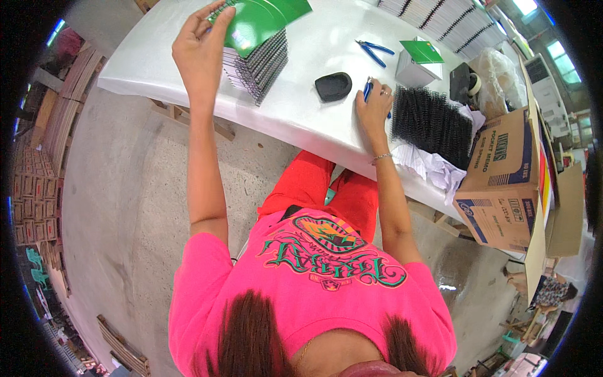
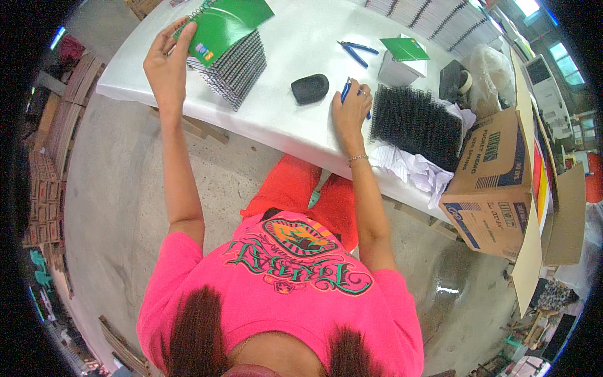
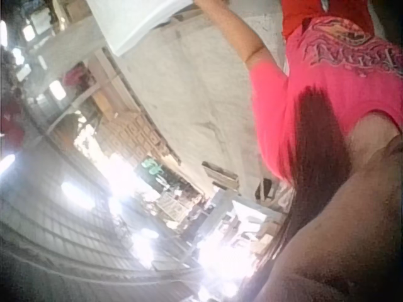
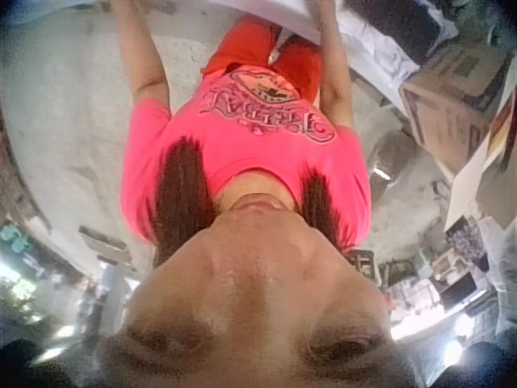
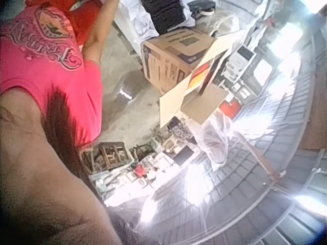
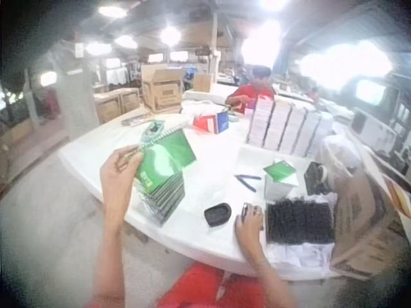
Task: The person repeatedly assembles spiral-bound notebooks by inserting a black plastic coil into the punched holes of a green notebook cover and pages, then using pliers to close the coil ends. The finished notebooks are stacked on the table.
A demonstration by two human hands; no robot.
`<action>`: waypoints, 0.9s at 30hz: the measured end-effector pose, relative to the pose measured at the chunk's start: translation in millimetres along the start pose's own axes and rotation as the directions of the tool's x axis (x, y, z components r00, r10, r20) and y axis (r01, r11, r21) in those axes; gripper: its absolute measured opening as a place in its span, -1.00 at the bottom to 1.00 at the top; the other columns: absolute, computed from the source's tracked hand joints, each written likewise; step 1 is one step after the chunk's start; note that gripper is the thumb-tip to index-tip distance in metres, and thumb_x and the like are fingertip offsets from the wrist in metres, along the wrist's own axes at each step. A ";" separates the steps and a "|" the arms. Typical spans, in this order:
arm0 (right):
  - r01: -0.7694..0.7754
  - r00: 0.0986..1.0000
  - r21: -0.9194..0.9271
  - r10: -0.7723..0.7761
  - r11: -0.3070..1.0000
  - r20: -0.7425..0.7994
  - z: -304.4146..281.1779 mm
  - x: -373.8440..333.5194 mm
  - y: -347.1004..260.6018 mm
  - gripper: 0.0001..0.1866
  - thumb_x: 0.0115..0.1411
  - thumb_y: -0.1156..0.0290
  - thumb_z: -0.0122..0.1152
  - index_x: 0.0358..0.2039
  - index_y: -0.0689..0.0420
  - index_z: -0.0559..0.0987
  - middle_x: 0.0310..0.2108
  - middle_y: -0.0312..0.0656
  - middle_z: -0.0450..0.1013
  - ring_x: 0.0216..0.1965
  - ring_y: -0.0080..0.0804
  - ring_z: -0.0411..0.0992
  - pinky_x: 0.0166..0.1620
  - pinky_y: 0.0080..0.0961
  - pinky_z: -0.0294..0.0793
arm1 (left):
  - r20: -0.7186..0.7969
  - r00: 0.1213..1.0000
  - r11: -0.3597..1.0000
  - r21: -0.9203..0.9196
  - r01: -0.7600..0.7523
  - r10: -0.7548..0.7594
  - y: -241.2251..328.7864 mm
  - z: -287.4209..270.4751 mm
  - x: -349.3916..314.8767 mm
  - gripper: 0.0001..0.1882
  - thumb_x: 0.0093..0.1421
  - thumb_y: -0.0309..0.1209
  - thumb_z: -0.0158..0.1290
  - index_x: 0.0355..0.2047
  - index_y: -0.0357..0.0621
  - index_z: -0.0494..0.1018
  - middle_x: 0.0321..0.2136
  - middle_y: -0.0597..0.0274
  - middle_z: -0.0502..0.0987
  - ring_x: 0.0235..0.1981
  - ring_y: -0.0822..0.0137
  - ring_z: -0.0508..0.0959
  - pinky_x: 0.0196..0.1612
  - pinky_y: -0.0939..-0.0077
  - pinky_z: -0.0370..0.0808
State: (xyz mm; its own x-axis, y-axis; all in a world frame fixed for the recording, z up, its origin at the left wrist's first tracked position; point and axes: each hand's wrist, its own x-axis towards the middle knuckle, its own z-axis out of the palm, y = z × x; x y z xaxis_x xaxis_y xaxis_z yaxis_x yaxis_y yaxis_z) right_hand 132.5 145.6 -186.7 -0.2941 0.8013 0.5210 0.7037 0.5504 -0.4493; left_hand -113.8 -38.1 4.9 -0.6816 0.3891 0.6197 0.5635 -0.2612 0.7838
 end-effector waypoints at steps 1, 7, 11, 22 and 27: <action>0.022 0.999 -0.034 -0.022 0.999 -0.027 7.0 -4.1 1.2 -0.48 0.13 0.35 0.21 0.11 0.21 0.38 0.03 0.19 0.28 0.10 0.12 0.23 0.15 -0.01 0.21 | -0.028 0.999 0.999 -0.046 0.015 -0.017 -10.9 -1.4 11.4 -0.64 0.20 -0.34 0.23 -0.07 -0.32 0.54 -0.39 0.22 0.58 -0.39 0.54 0.50 -0.29 0.66 0.44; 0.046 0.997 -0.044 -0.048 0.998 -0.055 10.3 -9.3 -1.1 -0.49 0.13 0.31 0.23 0.09 0.19 0.42 0.03 0.17 0.30 0.13 0.11 0.21 0.19 -0.01 0.17 | -0.146 0.984 0.990 -0.107 0.089 -0.104 -68.8 -12.4 25.1 -0.60 0.12 -0.27 0.30 -0.19 -0.37 0.51 -0.43 0.26 0.51 -0.41 0.53 0.45 -0.35 0.66 0.37; 0.049 0.998 -0.024 -0.050 0.999 -0.036 5.7 -9.7 0.1 -0.51 0.13 0.31 0.23 0.07 0.19 0.44 0.02 0.16 0.31 0.12 0.10 0.23 0.18 -0.02 0.18 | -0.165 0.964 0.974 -0.127 0.188 -0.208 -91.0 -16.9 19.1 -0.61 0.11 -0.28 0.32 -0.20 -0.35 0.52 -0.38 0.24 0.51 -0.36 0.51 0.45 -0.31 0.65 0.37; 0.049 0.998 -0.013 -0.050 0.999 -0.035 3.2 -9.4 -1.4 -0.52 0.12 0.32 0.22 0.05 0.20 0.47 0.01 0.15 0.32 0.10 0.08 0.25 0.18 -0.05 0.19 | -0.110 0.906 0.902 -0.201 0.381 -0.408 -100.7 -18.3 13.8 -0.64 0.09 -0.28 0.35 -0.24 -0.27 0.53 -0.32 0.24 0.53 -0.29 0.46 0.48 -0.16 0.60 0.38; 0.054 0.998 -0.020 -0.055 0.998 -0.042 3.6 -9.2 -1.9 -0.52 0.12 0.32 0.22 0.05 0.20 0.47 0.01 0.15 0.32 0.10 0.09 0.25 0.18 -0.04 0.19 | -0.083 0.931 0.924 -0.184 0.336 -0.355 -106.5 -19.9 15.7 -0.65 0.09 -0.29 0.35 -0.24 -0.27 0.52 -0.32 0.23 0.54 -0.29 0.47 0.48 -0.15 0.60 0.38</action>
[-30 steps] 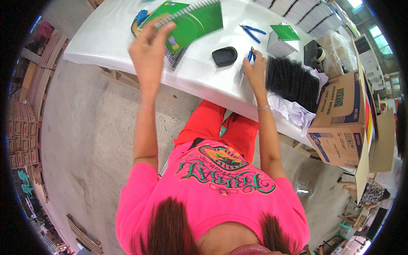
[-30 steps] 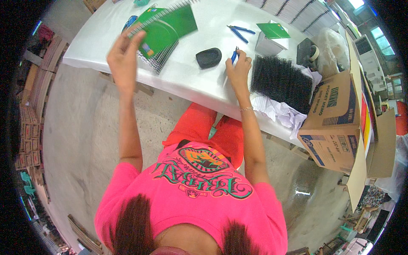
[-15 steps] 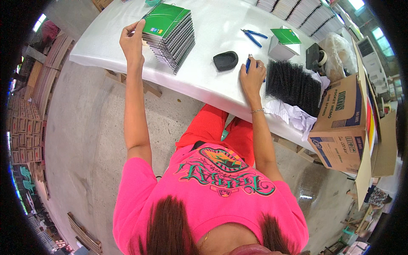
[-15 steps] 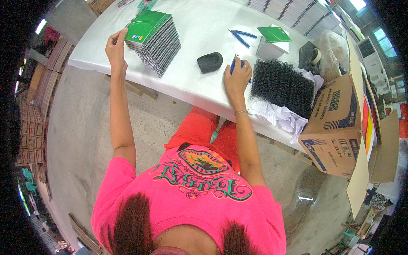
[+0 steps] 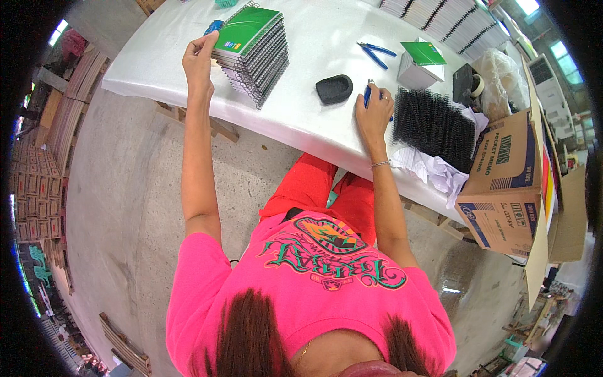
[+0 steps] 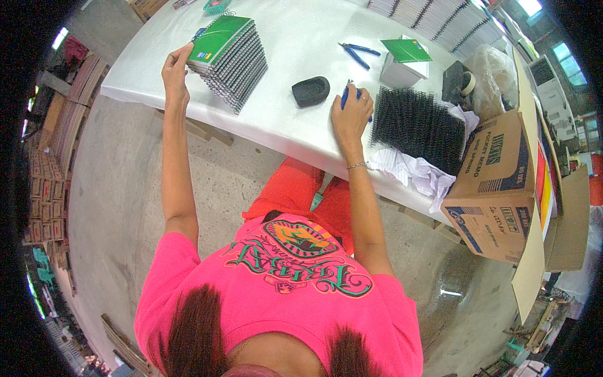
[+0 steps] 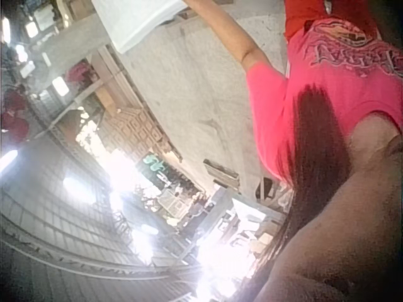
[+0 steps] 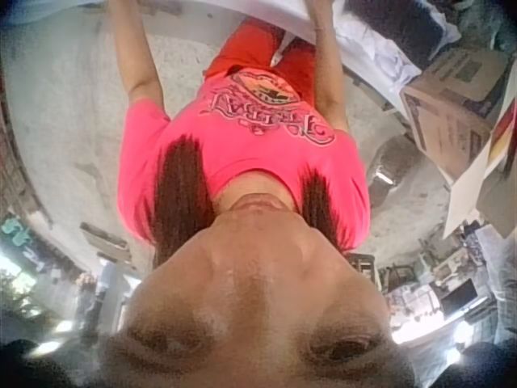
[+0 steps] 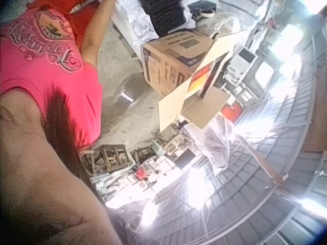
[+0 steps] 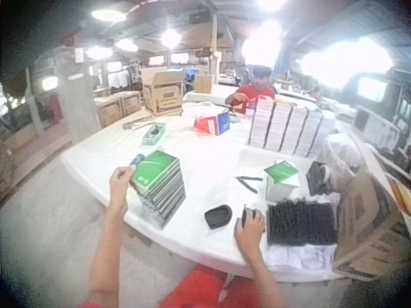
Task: The person repeatedly assembles spiral-bound notebooks by inserting a black plastic coil into the punched holes of a green notebook cover and pages, then using pliers to close the coil ends. The finished notebooks are stacked on the table.
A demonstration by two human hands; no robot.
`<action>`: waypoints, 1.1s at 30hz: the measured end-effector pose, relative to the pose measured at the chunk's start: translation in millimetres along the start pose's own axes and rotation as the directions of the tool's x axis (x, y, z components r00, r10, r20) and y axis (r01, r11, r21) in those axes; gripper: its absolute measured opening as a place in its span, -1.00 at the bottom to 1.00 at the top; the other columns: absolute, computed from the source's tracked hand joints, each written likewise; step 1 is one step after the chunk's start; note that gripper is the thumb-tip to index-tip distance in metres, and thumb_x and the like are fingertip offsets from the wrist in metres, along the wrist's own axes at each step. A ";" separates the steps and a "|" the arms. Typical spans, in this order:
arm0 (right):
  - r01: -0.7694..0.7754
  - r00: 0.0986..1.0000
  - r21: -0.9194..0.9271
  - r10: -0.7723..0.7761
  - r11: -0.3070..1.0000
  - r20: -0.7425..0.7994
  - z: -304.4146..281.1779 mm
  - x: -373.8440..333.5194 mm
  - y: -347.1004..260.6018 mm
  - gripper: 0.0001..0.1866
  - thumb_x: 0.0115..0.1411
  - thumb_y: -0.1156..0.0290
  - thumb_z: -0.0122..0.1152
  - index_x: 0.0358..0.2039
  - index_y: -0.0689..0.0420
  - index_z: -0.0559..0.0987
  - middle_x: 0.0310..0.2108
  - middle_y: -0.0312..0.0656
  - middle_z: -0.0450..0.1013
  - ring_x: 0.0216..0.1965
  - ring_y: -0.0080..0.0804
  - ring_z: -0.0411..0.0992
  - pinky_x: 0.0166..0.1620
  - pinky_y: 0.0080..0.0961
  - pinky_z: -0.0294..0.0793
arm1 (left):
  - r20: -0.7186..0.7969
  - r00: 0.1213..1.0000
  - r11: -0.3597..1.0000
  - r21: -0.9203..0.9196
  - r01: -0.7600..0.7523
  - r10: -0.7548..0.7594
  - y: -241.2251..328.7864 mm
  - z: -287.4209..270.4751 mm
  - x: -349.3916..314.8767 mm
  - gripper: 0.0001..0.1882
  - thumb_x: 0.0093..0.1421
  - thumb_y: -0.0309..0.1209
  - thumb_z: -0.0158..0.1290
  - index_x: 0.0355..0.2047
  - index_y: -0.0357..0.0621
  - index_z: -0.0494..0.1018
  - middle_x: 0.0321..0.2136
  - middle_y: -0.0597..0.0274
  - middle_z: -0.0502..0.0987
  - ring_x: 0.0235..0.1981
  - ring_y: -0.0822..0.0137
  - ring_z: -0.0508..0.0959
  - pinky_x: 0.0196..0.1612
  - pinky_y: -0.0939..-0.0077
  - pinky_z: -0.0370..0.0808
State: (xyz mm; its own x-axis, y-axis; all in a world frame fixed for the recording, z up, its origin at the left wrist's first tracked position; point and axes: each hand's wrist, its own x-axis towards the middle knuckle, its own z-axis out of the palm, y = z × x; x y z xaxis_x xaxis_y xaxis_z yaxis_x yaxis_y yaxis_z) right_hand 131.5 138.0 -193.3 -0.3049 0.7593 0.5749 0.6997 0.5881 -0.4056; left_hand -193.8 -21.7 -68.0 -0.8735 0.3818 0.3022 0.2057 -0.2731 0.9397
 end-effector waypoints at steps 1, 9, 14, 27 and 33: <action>-0.002 1.000 0.001 0.002 1.000 0.005 -0.3 0.0 0.1 -0.52 0.12 0.32 0.23 0.06 0.20 0.46 0.02 0.15 0.32 0.10 0.09 0.25 0.18 -0.04 0.19 | 0.003 1.000 1.000 0.016 -0.001 0.001 0.0 0.4 0.2 -0.65 0.09 -0.28 0.35 -0.24 -0.26 0.53 -0.32 0.23 0.54 -0.29 0.47 0.48 -0.15 0.60 0.38; -0.009 1.000 0.014 0.009 1.000 0.015 -2.4 -0.5 -1.7 -0.52 0.12 0.31 0.23 0.05 0.20 0.46 0.02 0.16 0.32 0.10 0.10 0.25 0.18 -0.02 0.18 | 0.030 1.000 1.000 0.025 0.006 -0.007 -0.6 -1.4 -0.4 -0.63 0.08 -0.25 0.35 -0.25 -0.25 0.53 -0.32 0.23 0.54 -0.27 0.47 0.47 -0.12 0.60 0.37; -0.030 0.999 0.012 0.030 0.999 0.026 -3.4 0.1 0.4 -0.51 0.13 0.30 0.24 0.07 0.16 0.46 0.03 0.16 0.31 0.10 0.10 0.25 0.18 -0.02 0.18 | 0.044 0.999 0.998 0.063 0.002 -0.005 -2.3 -0.1 -0.4 -0.56 0.13 -0.16 0.30 -0.17 -0.27 0.52 -0.25 0.20 0.52 -0.22 0.44 0.45 -0.11 0.57 0.37; -0.485 0.797 0.175 0.516 0.857 -0.313 -73.3 144.6 118.1 -0.15 0.08 -0.15 0.28 0.16 0.28 0.36 0.13 0.30 0.20 0.19 0.22 0.15 0.22 0.03 0.16 | -0.157 0.829 0.810 0.370 -0.454 0.537 53.5 5.8 -71.3 -0.85 0.25 -0.35 0.14 -0.24 -0.15 0.52 -0.19 0.25 0.47 -0.09 0.34 0.42 -0.05 0.37 0.33; -0.541 0.840 -0.010 0.541 0.841 0.031 -65.4 177.1 131.0 0.34 -0.31 -0.54 0.33 0.18 0.46 0.31 0.19 0.47 0.11 0.26 0.39 0.10 0.23 0.09 0.20 | 0.058 0.790 0.697 0.433 -0.571 0.611 63.6 19.2 -121.7 -0.96 0.24 -0.48 0.13 -0.32 -0.16 0.51 -0.22 0.25 0.47 -0.13 0.38 0.43 -0.04 0.43 0.36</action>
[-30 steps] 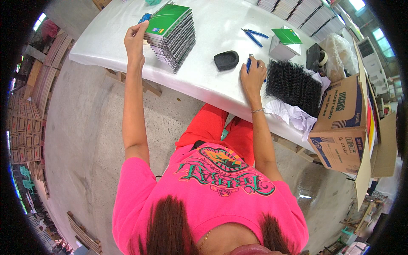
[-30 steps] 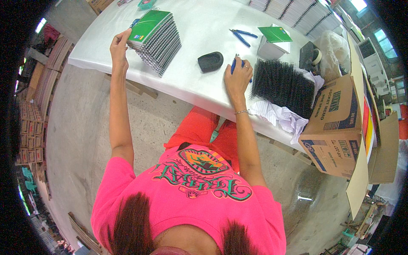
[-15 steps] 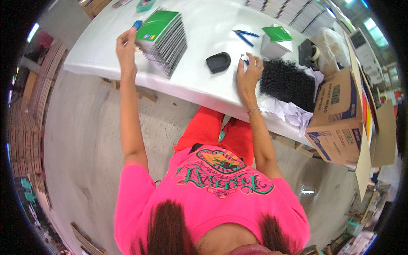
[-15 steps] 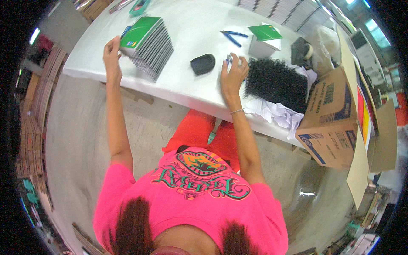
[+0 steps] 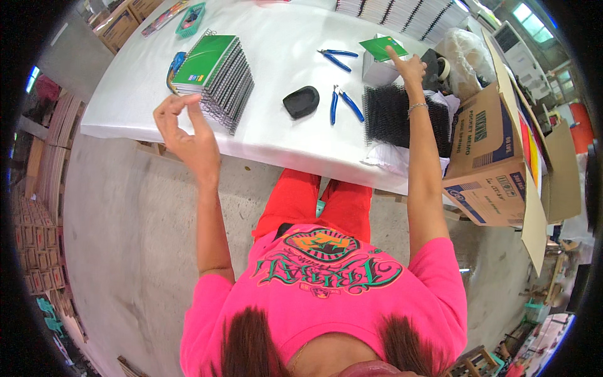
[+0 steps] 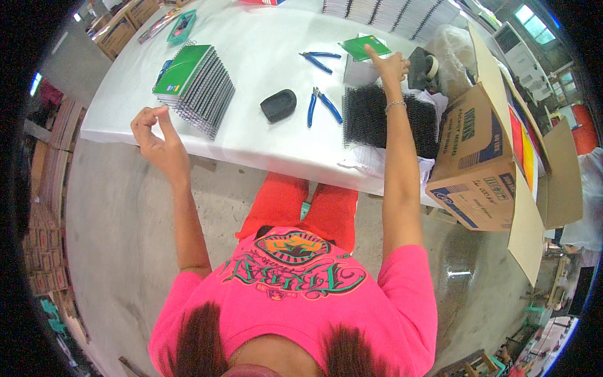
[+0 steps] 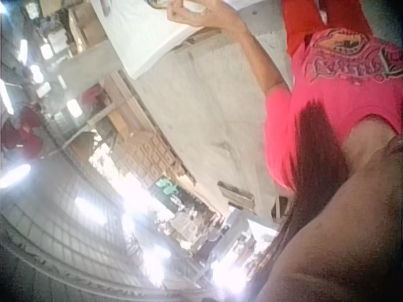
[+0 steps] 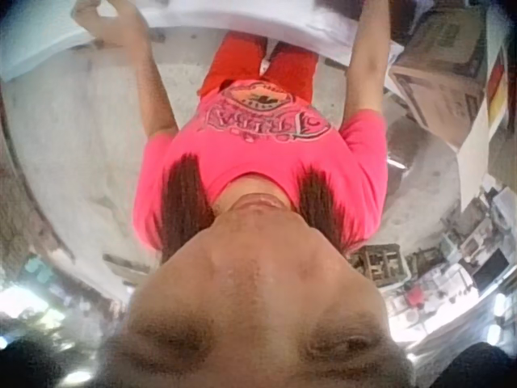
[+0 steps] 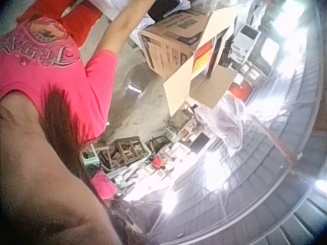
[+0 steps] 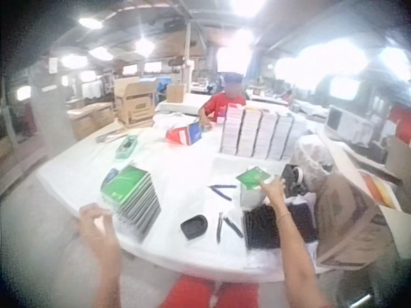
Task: The person repeatedly assembles spiral-bound notebooks by inserting a black plastic coil into the punched holes of a green notebook cover and pages, then using pliers to close the coil ends. The finished notebooks are stacked on the table.
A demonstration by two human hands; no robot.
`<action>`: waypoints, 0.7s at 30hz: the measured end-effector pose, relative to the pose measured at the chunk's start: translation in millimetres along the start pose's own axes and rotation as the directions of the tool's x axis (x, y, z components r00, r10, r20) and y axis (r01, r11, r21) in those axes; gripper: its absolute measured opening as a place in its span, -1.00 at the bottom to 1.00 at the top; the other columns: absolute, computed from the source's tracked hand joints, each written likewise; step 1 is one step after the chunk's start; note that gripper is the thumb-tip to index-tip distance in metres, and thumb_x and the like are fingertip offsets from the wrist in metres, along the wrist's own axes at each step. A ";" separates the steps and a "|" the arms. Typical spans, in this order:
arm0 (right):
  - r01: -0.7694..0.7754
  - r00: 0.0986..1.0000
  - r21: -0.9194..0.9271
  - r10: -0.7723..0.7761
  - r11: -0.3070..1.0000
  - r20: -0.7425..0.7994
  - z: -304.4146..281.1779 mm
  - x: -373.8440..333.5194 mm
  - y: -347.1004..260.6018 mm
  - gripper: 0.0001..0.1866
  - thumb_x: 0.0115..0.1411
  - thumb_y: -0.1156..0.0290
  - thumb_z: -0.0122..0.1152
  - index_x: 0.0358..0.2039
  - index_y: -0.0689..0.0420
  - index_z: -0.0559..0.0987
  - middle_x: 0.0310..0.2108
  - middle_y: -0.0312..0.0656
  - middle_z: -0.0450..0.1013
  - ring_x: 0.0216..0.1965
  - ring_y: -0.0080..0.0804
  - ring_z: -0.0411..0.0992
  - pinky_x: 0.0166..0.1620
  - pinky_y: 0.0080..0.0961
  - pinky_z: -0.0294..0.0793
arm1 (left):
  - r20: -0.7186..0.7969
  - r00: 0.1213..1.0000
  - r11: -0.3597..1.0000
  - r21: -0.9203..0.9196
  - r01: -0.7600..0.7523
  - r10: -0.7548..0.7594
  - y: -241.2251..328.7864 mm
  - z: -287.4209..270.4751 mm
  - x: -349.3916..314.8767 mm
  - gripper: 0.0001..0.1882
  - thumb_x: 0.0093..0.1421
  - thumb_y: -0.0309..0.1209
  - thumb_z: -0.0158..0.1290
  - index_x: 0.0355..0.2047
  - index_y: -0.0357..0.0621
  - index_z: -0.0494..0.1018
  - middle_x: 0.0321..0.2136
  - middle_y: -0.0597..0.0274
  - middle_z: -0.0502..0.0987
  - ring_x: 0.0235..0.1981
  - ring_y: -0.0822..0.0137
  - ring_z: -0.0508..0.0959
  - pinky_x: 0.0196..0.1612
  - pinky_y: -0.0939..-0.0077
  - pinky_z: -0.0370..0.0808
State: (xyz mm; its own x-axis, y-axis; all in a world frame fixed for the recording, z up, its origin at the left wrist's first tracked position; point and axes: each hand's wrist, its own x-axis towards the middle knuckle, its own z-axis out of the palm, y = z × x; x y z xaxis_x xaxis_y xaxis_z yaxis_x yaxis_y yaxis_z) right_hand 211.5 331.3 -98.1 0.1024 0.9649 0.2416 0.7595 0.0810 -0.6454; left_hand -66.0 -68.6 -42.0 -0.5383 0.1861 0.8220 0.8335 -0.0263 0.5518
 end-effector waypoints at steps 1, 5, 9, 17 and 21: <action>0.011 1.000 -0.035 -0.010 0.999 0.012 3.4 -1.5 -2.3 0.35 -0.31 -0.55 0.32 0.17 0.48 0.32 0.21 0.48 0.09 0.25 0.42 0.11 0.24 0.07 0.21 | 0.030 0.999 1.000 -0.006 -0.022 0.022 6.2 1.3 -3.8 -0.98 0.23 -0.54 0.11 -0.33 -0.16 0.51 -0.24 0.25 0.45 -0.13 0.37 0.44 -0.01 0.44 0.35; 0.034 0.998 -0.101 -0.029 0.994 0.051 7.3 3.6 1.9 0.14 -0.21 -0.38 0.42 0.05 0.49 0.45 0.10 0.36 0.31 0.13 0.22 0.32 0.13 -0.14 0.37 | 0.095 0.992 0.967 -0.245 -0.063 0.089 46.4 14.6 -5.0 -0.86 0.11 -0.63 0.17 -0.33 -0.13 0.55 -0.33 0.23 0.46 -0.22 0.24 0.47 -0.05 0.39 0.37; 0.080 0.943 0.552 -0.242 0.830 0.227 3.3 23.8 28.2 -0.24 -0.05 0.00 0.50 -0.10 0.48 0.54 -0.18 0.10 0.53 -0.12 -0.17 0.51 -0.08 -0.39 0.45 | 0.270 0.947 0.954 -0.284 -0.093 0.173 63.3 14.5 -12.8 -0.78 0.01 -0.71 0.17 -0.38 -0.10 0.59 -0.36 0.21 0.44 -0.27 0.28 0.47 -0.16 0.40 0.39; 0.305 0.939 0.043 -0.293 0.951 -0.178 -34.7 -0.7 -2.5 -0.53 0.03 0.40 0.35 0.00 0.18 0.54 -0.27 0.08 0.58 -0.30 -0.17 0.55 -0.15 -0.29 0.51 | 0.440 0.884 0.932 -0.363 0.017 0.156 60.6 24.4 -34.6 -0.78 0.00 -0.70 0.17 -0.39 -0.08 0.59 -0.37 0.26 0.44 -0.31 0.27 0.44 -0.18 0.40 0.36; 0.429 0.867 0.372 -0.491 0.823 0.086 -66.7 -85.1 -29.5 -0.52 0.11 0.49 0.22 0.10 0.13 0.49 -0.18 0.05 0.57 -0.23 -0.19 0.54 -0.11 -0.31 0.50 | 0.471 0.863 0.929 -0.370 0.006 0.183 66.6 32.3 -40.2 -0.75 0.06 -0.68 0.16 -0.25 -0.10 0.59 -0.27 0.20 0.47 -0.21 0.24 0.48 -0.11 0.41 0.39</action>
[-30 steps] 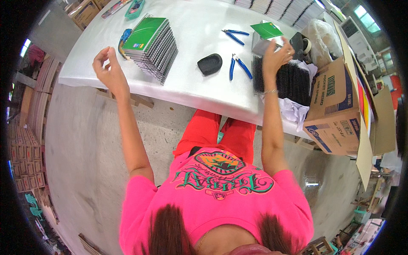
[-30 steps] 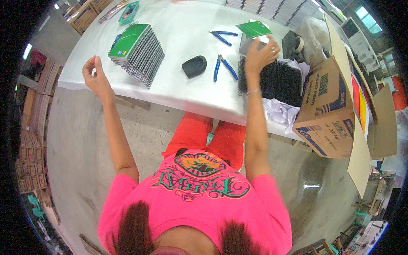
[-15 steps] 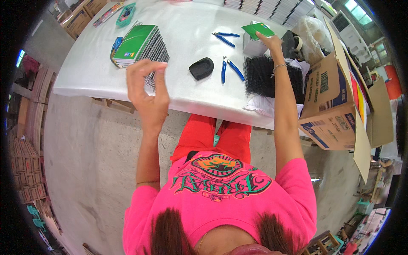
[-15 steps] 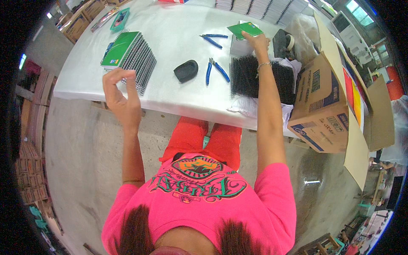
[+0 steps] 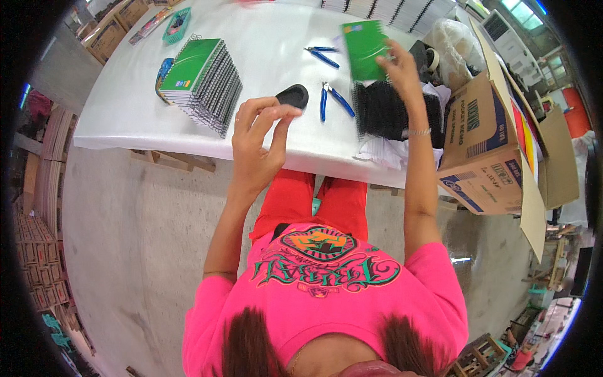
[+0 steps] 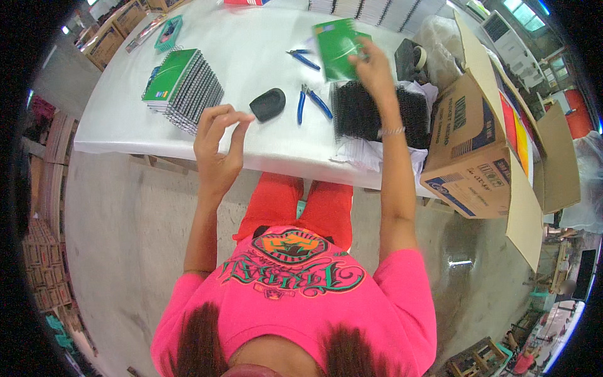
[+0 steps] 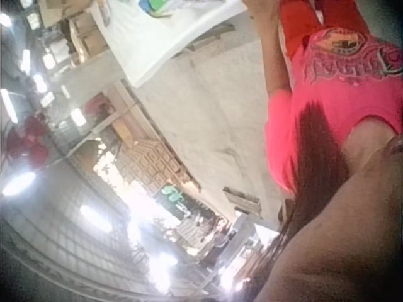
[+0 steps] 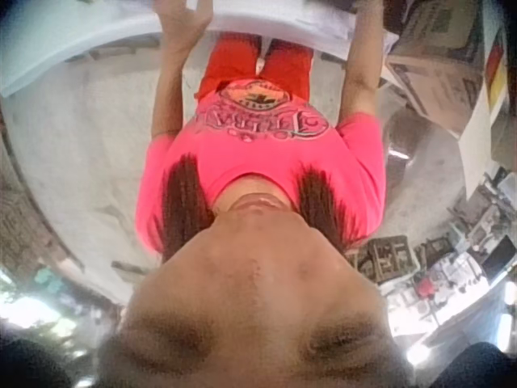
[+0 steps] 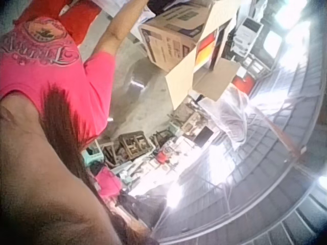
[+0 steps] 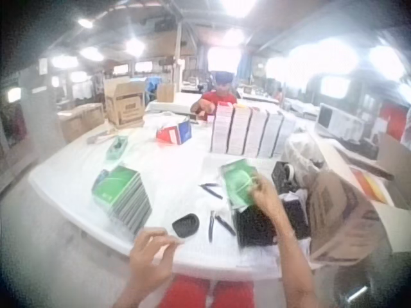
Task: The person repeatedly assembles spiral-bound notebooks by inserting a black plastic coil into the punched holes of a green notebook cover and pages, then using pliers to close the coil ends. The finished notebooks are stacked on the table.
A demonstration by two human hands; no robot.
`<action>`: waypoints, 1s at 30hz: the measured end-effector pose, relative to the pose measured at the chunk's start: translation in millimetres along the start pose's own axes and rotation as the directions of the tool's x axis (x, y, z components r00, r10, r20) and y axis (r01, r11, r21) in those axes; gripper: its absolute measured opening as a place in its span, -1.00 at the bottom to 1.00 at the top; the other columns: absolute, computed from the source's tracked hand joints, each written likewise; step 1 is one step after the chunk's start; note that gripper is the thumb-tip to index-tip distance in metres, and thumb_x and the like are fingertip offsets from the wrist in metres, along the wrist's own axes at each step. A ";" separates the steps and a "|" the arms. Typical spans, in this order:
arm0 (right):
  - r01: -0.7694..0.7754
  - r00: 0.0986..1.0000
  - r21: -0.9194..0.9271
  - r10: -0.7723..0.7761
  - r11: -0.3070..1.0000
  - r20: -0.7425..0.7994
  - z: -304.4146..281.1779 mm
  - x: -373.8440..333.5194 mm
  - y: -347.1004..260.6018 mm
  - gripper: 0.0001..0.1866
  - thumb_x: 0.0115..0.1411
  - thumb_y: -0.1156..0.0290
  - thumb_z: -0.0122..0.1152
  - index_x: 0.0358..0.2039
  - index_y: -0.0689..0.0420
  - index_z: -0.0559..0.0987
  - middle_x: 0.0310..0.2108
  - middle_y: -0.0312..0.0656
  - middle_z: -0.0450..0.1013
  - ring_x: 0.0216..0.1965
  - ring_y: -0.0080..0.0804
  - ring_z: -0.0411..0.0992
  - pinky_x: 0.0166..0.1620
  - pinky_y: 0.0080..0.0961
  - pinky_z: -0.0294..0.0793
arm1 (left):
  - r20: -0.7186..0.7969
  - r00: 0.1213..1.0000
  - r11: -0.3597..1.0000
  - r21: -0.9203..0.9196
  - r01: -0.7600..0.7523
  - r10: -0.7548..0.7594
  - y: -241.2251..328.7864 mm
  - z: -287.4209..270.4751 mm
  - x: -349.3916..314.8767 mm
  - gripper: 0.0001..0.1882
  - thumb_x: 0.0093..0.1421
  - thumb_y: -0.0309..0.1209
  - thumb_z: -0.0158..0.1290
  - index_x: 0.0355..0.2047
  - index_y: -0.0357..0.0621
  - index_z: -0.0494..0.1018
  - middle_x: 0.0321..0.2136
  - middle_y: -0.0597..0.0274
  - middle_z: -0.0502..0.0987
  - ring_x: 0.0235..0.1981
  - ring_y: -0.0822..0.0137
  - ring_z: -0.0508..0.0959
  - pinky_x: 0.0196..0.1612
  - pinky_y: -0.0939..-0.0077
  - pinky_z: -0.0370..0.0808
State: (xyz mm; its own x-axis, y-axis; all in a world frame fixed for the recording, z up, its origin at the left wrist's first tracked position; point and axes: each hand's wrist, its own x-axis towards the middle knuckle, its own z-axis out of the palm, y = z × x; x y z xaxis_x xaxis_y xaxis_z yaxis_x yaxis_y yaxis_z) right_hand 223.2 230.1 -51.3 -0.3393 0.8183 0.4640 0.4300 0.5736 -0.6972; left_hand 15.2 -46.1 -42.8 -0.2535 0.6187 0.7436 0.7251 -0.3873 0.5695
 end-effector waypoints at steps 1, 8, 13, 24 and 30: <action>0.064 0.997 -0.012 -0.063 0.998 0.055 9.4 -23.2 -21.6 -0.53 0.14 0.54 0.17 0.11 0.13 0.49 -0.15 0.04 0.56 -0.21 -0.22 0.54 -0.10 -0.34 0.49 | 0.011 1.000 1.000 0.016 -0.013 0.012 0.3 2.0 1.1 -0.73 0.09 -0.67 0.15 -0.19 -0.13 0.58 -0.23 0.16 0.47 -0.17 0.23 0.49 -0.08 0.42 0.41; 0.290 0.916 -0.002 -0.277 0.957 0.289 74.2 -128.8 -68.8 -0.53 0.02 0.76 -0.01 -0.05 0.12 0.56 -0.33 -0.04 0.44 -0.18 0.00 0.44 -0.12 -0.26 0.41 | 0.289 0.956 0.963 0.245 -0.116 0.042 -24.7 32.9 -11.3 -0.29 0.12 -0.61 0.02 0.30 0.11 0.23 0.06 0.19 0.37 0.13 0.17 0.36 0.27 -0.04 0.12; 0.310 0.944 -0.037 -0.303 0.950 0.132 61.0 -124.7 -52.7 -0.63 0.10 0.54 0.20 -0.04 0.11 0.56 -0.19 -0.05 0.51 -0.17 -0.06 0.48 -0.11 -0.23 0.43 | 0.439 0.891 0.904 0.419 -0.087 -0.118 -64.5 56.9 -38.2 -0.43 0.12 -0.66 -0.06 0.16 0.04 0.35 -0.10 0.25 0.43 0.04 0.22 0.41 0.28 -0.12 0.06; -0.284 0.959 -0.522 0.227 0.804 -0.172 -26.9 -132.8 24.0 -0.60 0.16 0.16 0.29 -0.03 0.06 0.56 -0.14 0.05 0.44 -0.09 0.11 0.43 -0.06 -0.06 0.42 | 0.424 0.891 0.885 0.462 -0.061 -0.160 -69.7 40.7 -34.2 -0.48 -0.01 -0.71 -0.08 -0.02 0.00 0.39 -0.04 0.21 0.39 0.13 0.15 0.34 0.33 -0.21 -0.10; -0.265 0.954 -0.528 0.141 0.807 -0.264 -11.4 -142.8 26.2 -0.66 0.15 0.31 0.29 -0.08 0.17 0.56 -0.30 -0.01 0.46 -0.25 -0.06 0.46 -0.15 -0.19 0.44 | 0.364 0.919 0.890 0.455 -0.035 -0.151 -55.2 61.7 -44.8 -0.58 0.10 -0.20 0.19 -0.07 -0.03 0.39 0.07 0.22 0.28 0.24 0.10 0.18 0.28 -0.51 -0.29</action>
State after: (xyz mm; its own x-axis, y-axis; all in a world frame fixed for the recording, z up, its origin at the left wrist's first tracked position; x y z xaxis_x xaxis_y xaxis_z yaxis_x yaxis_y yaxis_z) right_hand 292.5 128.8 -129.5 -0.0421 0.8714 0.4887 0.8785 0.2652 -0.3973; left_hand 26.0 -10.3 -129.2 -0.1088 0.8760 0.4699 0.9453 -0.0551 0.3216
